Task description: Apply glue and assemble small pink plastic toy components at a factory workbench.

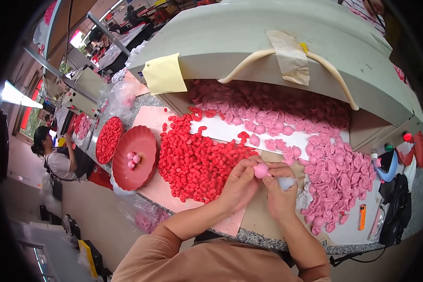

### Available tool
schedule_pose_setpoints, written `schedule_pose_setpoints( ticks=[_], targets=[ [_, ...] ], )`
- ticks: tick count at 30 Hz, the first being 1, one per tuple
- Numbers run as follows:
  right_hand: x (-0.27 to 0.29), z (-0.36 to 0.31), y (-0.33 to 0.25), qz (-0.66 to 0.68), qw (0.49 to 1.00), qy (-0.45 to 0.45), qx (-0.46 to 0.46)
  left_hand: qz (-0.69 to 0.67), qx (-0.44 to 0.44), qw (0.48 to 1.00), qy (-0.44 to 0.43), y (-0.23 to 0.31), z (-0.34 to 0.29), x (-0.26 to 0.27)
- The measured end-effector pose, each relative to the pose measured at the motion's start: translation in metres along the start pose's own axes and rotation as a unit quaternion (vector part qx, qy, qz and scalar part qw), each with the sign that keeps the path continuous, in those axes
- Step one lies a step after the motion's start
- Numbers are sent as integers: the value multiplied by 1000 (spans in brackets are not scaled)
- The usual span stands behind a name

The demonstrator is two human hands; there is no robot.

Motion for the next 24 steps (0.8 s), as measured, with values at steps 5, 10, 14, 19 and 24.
schedule_pose_setpoints(
  ticks=[5, 10, 14, 19, 24],
  targets=[
    [-1, 0, -2, -8, 1000, 4, 5, -16, 5, 1000, 12, -2, 1, 2],
    [-1, -1, -3, -13, 1000, 9, 4, -13, 1, 1000, -4, 0, 2, -2],
    [-5, -1, -6, -12, 1000, 1, 7, -18, 4, 1000, 7, 0, 0, -2],
    [-3, 2, -6, -10, 1000, 4, 12, -22, 5, 1000, 12, -2, 2, 0],
    [-3, 2, -7, -14, 1000, 1, 15, -20, 10, 1000, 21, -2, 3, -1]
  ],
)
Point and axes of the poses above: each hand's wrist, its own z-axis towards the middle knuckle, its own x-axis out of the back of the hand, y = z × x, the point moved 6 cm from there along z, towards the middle knuckle, and after that the axes turned 2 degrees about y, right-handed, at the moved point
